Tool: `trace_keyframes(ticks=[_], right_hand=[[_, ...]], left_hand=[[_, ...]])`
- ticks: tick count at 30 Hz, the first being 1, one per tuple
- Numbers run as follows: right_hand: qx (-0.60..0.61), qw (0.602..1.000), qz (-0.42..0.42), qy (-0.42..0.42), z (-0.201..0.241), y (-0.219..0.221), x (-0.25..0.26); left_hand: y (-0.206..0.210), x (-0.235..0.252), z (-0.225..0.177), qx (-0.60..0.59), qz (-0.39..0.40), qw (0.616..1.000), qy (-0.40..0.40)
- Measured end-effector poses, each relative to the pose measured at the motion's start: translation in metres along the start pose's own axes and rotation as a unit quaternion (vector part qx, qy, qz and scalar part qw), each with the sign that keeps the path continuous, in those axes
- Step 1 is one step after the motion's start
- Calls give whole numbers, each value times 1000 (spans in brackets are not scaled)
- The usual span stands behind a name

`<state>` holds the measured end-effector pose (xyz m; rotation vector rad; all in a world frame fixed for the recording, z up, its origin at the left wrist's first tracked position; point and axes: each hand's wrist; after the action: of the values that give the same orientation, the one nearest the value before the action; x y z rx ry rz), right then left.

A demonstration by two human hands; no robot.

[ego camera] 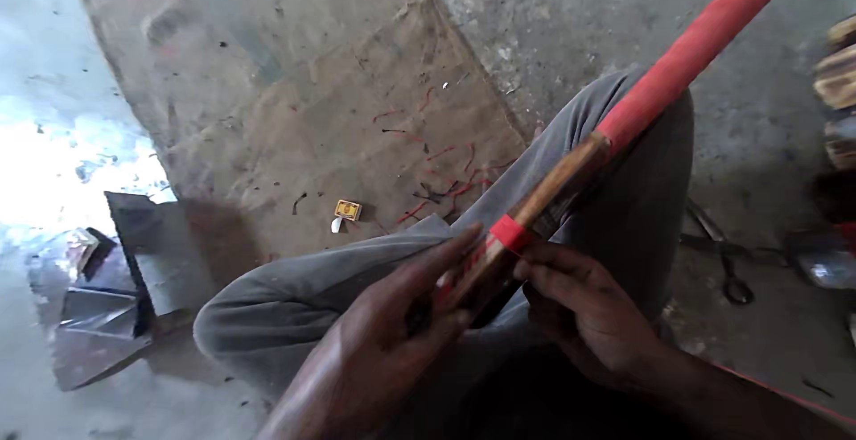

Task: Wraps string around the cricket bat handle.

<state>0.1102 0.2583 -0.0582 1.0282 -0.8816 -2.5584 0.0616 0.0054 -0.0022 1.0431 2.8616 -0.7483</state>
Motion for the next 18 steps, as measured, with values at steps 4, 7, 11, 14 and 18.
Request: trace_keyframes(ticks=[4,7,11,14,18], right_hand=[[-17,999,-40,13,11,13,12],[-34,997,-63,32,11,13,8],[-54,990,-118,53,-16,-18,-18],[-24,990,-129,56,-34,-40,-32],[-2,995,-95,41,-37,-45,-37]], left_hand=[[51,-3,-9,419,-170,892,28],[101,3,4,536,-157,829,-36],[101,11,12,507,-152,848,-24],[90,13,12,486,-140,863,-3],[81,13,9,479,-120,870,5]])
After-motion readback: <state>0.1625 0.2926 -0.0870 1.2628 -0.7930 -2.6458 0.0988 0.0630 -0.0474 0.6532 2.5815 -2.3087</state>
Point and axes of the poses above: each hand's wrist, its own x-axis towards the middle knuckle, its own y-axis out of the palm, z = x × y, and after that the axes turned 14 degrees about y, right-handed
